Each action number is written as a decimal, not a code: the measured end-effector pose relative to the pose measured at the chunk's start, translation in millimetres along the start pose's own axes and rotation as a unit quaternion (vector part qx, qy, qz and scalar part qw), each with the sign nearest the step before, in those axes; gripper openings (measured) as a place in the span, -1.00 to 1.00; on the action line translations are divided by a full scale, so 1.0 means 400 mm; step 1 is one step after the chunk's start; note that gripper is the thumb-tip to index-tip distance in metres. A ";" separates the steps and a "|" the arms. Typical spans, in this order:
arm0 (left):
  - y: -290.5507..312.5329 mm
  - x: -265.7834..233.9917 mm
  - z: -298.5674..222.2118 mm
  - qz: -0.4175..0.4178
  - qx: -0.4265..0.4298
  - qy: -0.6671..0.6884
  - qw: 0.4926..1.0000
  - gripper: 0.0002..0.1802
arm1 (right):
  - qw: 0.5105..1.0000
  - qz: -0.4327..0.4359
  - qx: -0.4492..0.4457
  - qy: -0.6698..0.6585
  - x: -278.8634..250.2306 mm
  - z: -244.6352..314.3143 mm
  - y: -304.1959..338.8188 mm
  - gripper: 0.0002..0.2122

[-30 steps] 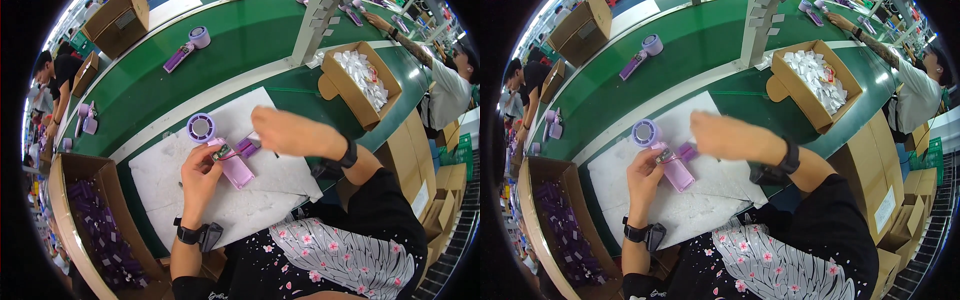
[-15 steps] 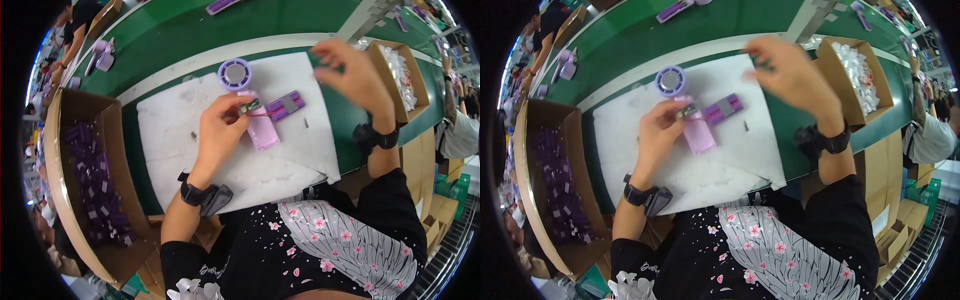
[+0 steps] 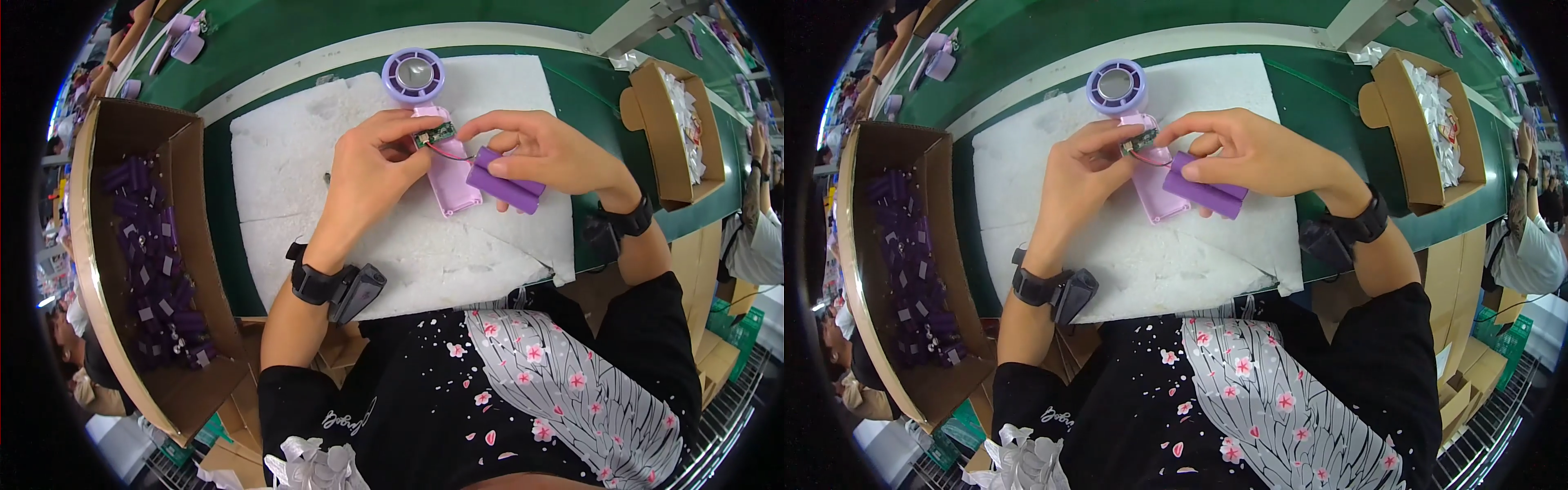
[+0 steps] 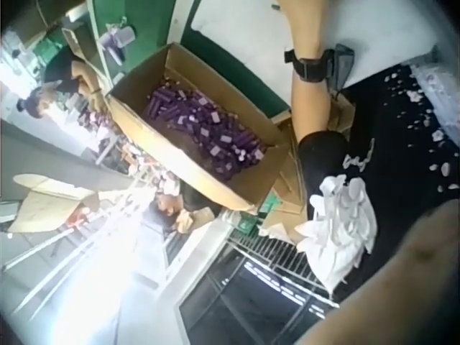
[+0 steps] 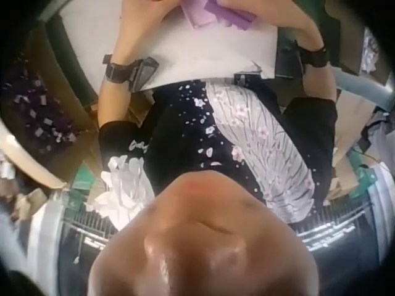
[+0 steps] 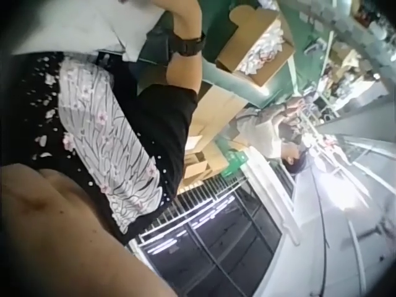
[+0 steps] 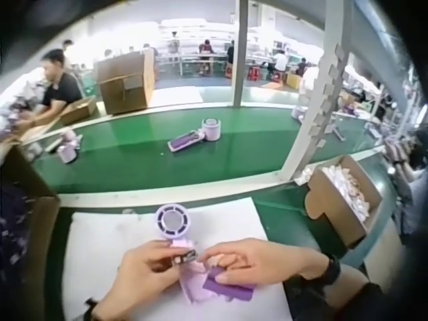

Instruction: Assemble internal components and casing for a handheld portable fan on an industrial production line.

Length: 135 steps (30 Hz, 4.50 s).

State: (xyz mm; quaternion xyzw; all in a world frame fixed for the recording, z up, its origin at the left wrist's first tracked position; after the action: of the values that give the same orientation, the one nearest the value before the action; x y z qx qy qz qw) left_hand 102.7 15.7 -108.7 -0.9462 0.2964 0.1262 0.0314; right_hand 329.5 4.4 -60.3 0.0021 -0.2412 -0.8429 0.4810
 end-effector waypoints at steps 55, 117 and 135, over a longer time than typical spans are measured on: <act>0.057 -0.018 0.036 0.023 0.139 -0.225 0.964 -0.74 | 0.781 -0.205 -0.172 0.564 0.136 -0.110 -0.074 -0.62; 0.202 -0.108 -0.021 0.071 0.050 -0.127 0.988 -0.46 | 0.871 -0.244 -0.153 0.397 0.241 0.016 -0.168 -0.88; 0.307 -0.158 0.002 0.011 0.091 -0.117 0.989 -0.40 | 0.754 -0.217 -0.114 0.610 0.329 0.037 -0.220 -0.38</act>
State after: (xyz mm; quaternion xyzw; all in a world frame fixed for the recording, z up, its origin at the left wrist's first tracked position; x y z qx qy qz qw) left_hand -17.4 -50.2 -91.5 -0.9147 0.3115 0.2089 0.1505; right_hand 184.2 -59.4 -53.3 0.5131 0.2076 -0.7658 0.3272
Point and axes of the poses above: each hand's wrist, its own y-axis away from the middle knuckle, its own x-axis out of the palm, z = x × y, the point moved 1 cm from there along -y, towards the middle knuckle, and after that the axes turned 15 degrees about z, right-handed, at the moved point
